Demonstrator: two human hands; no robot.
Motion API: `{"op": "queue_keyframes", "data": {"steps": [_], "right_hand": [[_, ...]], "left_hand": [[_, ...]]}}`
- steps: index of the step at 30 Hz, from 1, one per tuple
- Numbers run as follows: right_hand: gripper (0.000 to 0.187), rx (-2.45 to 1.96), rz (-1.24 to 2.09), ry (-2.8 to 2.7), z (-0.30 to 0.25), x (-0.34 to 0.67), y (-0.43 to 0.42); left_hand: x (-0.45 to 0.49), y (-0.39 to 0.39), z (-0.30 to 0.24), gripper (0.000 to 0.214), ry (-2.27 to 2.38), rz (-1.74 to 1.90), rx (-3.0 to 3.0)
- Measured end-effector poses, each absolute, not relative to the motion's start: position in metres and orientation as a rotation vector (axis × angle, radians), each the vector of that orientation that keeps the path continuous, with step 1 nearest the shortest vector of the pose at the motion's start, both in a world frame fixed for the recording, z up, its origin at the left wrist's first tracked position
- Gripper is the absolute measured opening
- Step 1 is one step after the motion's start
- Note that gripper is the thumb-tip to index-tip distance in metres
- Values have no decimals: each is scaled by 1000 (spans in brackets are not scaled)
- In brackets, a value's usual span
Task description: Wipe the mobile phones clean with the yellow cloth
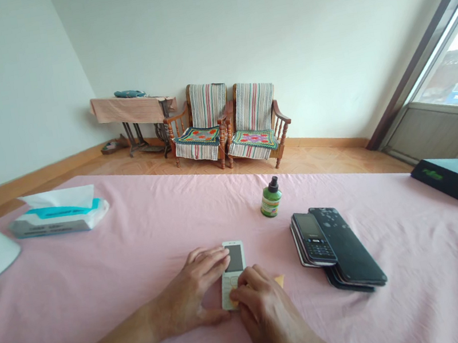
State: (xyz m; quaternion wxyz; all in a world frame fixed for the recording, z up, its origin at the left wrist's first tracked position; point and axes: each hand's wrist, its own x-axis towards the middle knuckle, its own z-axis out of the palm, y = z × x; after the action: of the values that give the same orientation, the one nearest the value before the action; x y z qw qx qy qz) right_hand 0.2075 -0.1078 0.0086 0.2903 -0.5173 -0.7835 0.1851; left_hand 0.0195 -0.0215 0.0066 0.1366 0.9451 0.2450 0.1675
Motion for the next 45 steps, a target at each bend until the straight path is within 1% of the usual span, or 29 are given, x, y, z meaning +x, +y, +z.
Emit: {"op": "queue_keyframes", "data": {"steps": [5, 12, 25, 30, 33, 36, 40, 45], "right_hand": [[27, -1420, 499, -2108, 11, 207, -107], [25, -1458, 472, -2093, 11, 207, -105], [26, -1426, 442, -2099, 5, 207, -105], [30, -1445, 421, -2076, 6, 203, -107], [27, -1394, 469, -2109, 12, 205, -109], [26, -1337, 534, -2018, 14, 217, -108], [25, -1381, 466, -1830, 10, 234, -102], [27, -1387, 556, -1874, 8, 233, -103]], "left_hand": [[19, -19, 3, 82, 663, 521, 2737], [21, -20, 8, 82, 689, 532, 2693], [21, -21, 9, 81, 697, 508, 2688], [22, -21, 11, 82, 698, 526, 2673], [22, -22, 11, 79, 700, 529, 2671], [21, -21, 10, 80, 711, 519, 2679], [21, -21, 9, 82, 708, 553, 2679], [22, -20, 10, 80, 701, 563, 2653]]}}
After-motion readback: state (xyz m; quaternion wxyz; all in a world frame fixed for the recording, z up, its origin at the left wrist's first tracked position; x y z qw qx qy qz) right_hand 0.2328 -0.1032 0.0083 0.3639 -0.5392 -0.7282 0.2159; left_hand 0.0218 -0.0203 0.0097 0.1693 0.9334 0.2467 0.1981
